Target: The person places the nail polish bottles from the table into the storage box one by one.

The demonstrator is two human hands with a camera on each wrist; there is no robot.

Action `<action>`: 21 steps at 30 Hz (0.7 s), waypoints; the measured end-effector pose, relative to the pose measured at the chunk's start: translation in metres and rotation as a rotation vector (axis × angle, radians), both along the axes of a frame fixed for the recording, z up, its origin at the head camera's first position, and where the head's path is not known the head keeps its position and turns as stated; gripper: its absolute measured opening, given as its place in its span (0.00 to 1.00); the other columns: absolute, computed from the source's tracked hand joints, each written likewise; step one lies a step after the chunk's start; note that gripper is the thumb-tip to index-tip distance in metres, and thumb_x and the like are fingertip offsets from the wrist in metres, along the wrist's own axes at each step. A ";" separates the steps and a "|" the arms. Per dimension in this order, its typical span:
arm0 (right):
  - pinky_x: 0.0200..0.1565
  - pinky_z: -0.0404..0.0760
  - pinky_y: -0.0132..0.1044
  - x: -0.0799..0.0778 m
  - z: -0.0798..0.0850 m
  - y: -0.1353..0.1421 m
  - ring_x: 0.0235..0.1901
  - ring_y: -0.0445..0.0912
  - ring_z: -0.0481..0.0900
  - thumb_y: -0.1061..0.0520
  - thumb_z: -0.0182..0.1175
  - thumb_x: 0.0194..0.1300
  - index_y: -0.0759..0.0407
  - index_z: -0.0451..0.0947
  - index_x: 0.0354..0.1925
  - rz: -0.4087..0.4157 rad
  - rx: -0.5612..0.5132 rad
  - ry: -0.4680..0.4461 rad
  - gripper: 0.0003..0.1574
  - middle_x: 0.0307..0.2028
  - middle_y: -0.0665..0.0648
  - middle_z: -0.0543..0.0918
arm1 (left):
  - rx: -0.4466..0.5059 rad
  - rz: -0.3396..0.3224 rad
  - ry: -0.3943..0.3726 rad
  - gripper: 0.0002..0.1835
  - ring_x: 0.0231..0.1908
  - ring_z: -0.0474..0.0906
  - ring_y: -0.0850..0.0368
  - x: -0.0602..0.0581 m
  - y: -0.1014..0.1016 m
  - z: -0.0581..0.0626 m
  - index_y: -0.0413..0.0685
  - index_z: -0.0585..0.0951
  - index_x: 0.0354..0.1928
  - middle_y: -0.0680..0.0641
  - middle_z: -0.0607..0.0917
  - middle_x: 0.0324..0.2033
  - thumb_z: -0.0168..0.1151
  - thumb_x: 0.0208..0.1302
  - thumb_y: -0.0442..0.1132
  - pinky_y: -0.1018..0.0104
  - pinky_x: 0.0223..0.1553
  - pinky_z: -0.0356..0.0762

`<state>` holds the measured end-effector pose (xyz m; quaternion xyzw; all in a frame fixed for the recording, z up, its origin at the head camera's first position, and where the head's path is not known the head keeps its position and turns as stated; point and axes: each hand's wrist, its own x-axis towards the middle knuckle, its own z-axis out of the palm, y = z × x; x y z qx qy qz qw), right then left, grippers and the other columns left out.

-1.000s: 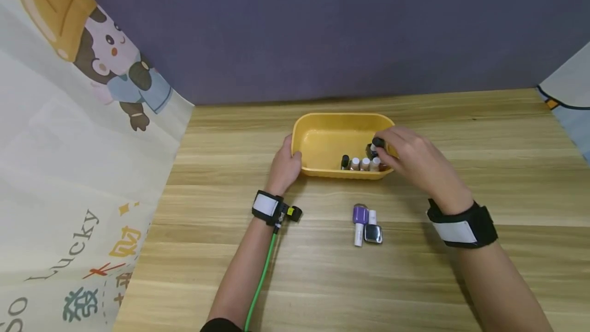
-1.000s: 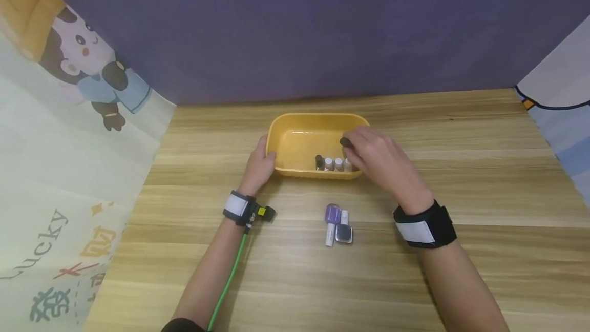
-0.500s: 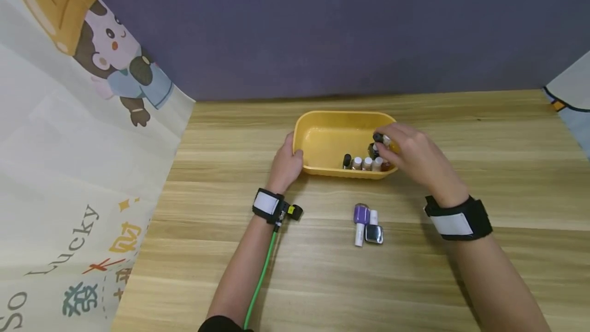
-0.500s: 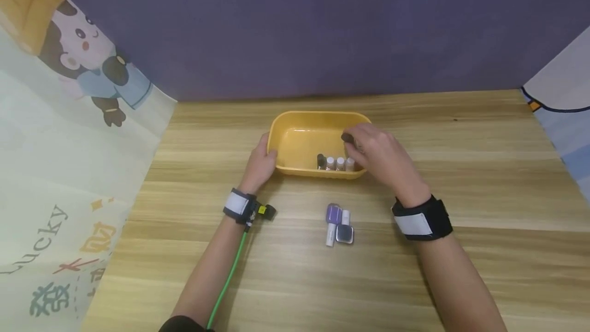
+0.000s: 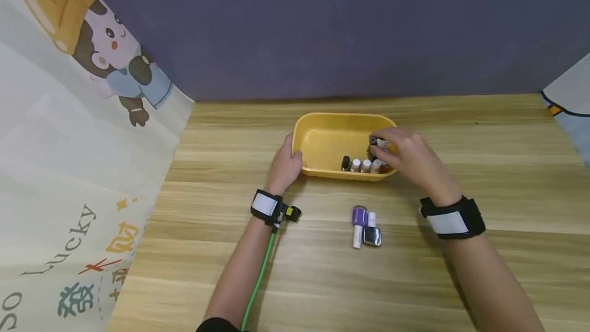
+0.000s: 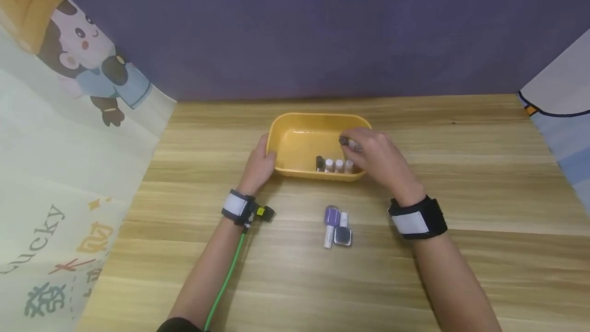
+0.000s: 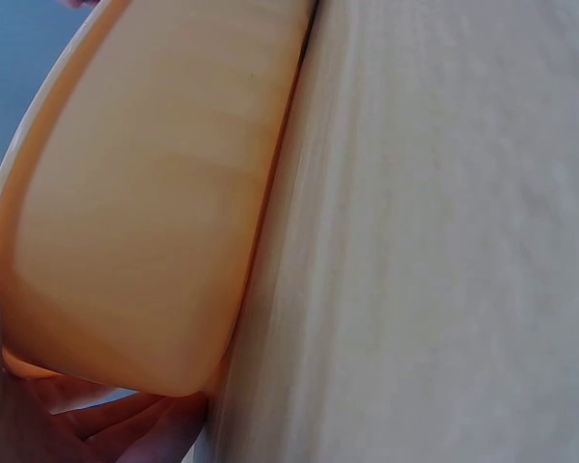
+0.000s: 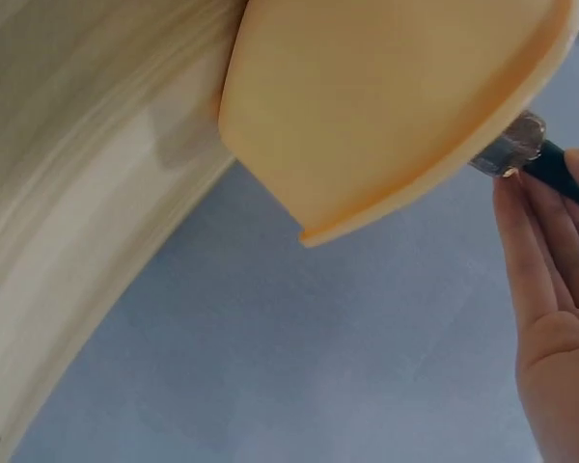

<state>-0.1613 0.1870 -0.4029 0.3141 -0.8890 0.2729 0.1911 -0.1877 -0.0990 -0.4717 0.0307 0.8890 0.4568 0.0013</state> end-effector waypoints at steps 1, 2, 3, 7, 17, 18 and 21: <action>0.29 0.76 0.35 0.000 -0.001 0.000 0.30 0.43 0.79 0.56 0.60 0.57 0.61 0.78 0.45 0.003 -0.005 -0.003 0.17 0.37 0.55 0.82 | -0.002 0.001 -0.001 0.29 0.55 0.68 0.59 0.000 0.000 0.000 0.62 0.56 0.69 0.49 0.70 0.61 0.40 0.64 0.44 0.63 0.57 0.63; 0.29 0.77 0.36 0.000 -0.002 0.000 0.30 0.43 0.79 0.55 0.61 0.57 0.60 0.78 0.45 0.005 -0.008 -0.005 0.17 0.37 0.55 0.82 | -0.006 0.002 -0.002 0.29 0.55 0.68 0.59 0.000 0.000 0.000 0.62 0.56 0.69 0.49 0.70 0.61 0.40 0.64 0.44 0.63 0.57 0.63; 0.30 0.77 0.36 -0.001 -0.003 -0.001 0.30 0.43 0.78 0.55 0.60 0.57 0.59 0.79 0.45 0.004 -0.009 -0.010 0.16 0.36 0.54 0.82 | -0.009 0.003 -0.003 0.29 0.55 0.68 0.60 0.000 0.000 0.000 0.62 0.56 0.69 0.50 0.70 0.61 0.40 0.64 0.45 0.64 0.57 0.63; 0.31 0.77 0.40 -0.002 -0.005 -0.001 0.31 0.45 0.78 0.53 0.60 0.58 0.56 0.79 0.43 -0.009 -0.001 -0.022 0.15 0.36 0.52 0.82 | -0.020 0.002 0.005 0.30 0.54 0.68 0.60 0.000 0.000 0.000 0.61 0.56 0.69 0.49 0.71 0.61 0.40 0.64 0.45 0.64 0.56 0.62; 0.32 0.77 0.39 -0.006 -0.012 -0.001 0.32 0.45 0.79 0.54 0.61 0.57 0.57 0.79 0.44 -0.013 0.019 -0.034 0.16 0.37 0.53 0.82 | -0.011 0.006 0.015 0.28 0.52 0.70 0.58 0.001 0.001 0.001 0.60 0.58 0.68 0.48 0.72 0.59 0.41 0.64 0.43 0.61 0.55 0.65; 0.32 0.77 0.39 -0.007 -0.013 -0.001 0.32 0.44 0.79 0.53 0.61 0.57 0.57 0.79 0.43 -0.014 0.024 -0.038 0.16 0.37 0.53 0.82 | -0.010 0.004 0.011 0.28 0.51 0.70 0.58 0.001 0.001 0.001 0.60 0.57 0.68 0.48 0.72 0.59 0.41 0.64 0.43 0.61 0.55 0.65; 0.33 0.76 0.38 -0.008 -0.018 -0.002 0.32 0.43 0.78 0.53 0.61 0.57 0.56 0.79 0.43 -0.020 0.041 -0.048 0.15 0.37 0.53 0.81 | -0.011 0.005 0.009 0.28 0.51 0.70 0.58 0.002 0.001 0.001 0.60 0.58 0.68 0.48 0.72 0.59 0.41 0.64 0.43 0.61 0.55 0.65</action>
